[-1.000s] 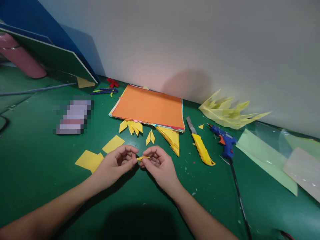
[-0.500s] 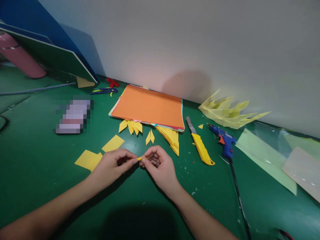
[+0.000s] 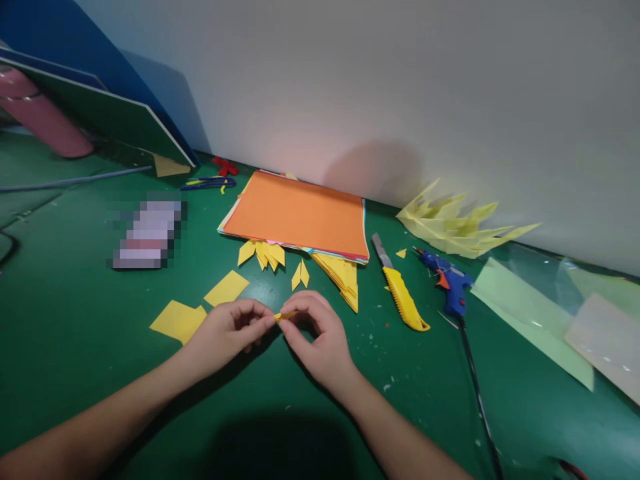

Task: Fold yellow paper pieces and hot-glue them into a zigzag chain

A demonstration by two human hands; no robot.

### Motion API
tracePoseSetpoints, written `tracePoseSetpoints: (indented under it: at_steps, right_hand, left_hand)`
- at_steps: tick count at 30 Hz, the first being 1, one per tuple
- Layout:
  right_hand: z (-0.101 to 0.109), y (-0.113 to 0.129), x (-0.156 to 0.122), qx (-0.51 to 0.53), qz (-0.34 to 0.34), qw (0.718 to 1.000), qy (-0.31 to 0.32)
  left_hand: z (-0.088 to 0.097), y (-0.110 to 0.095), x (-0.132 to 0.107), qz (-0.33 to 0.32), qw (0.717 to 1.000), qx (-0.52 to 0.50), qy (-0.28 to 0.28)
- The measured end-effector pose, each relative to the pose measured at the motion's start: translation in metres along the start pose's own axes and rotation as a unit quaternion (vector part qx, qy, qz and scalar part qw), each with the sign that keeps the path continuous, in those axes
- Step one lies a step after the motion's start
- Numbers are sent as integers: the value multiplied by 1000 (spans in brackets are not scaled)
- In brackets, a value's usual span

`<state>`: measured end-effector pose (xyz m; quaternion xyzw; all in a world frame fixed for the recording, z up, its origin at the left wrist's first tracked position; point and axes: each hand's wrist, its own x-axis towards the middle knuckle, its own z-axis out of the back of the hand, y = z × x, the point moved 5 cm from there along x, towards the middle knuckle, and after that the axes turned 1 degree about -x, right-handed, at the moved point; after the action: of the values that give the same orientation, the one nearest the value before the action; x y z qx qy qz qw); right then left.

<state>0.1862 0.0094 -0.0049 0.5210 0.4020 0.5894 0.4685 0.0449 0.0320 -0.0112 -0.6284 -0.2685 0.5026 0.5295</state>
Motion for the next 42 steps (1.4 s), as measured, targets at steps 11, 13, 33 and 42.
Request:
tracePoseSetpoints:
  at_steps: [11,13,33,42]
  right_hand:
    - [-6,-5,-2,47,-63,997,17]
    - [-6,-5,-2,71,-78,994,15]
    - [-2,-14,-4,206,-134,969,30]
    - [-3,-15,-2,217,-159,963,24]
  left_hand:
    - [-4,2,-1,-34,999,40,-8]
    - [-4,2,-1,-53,997,61,-17]
    - [-3,-13,-8,-151,974,166,-1]
    - [-4,-2,-4,-38,998,32,28]
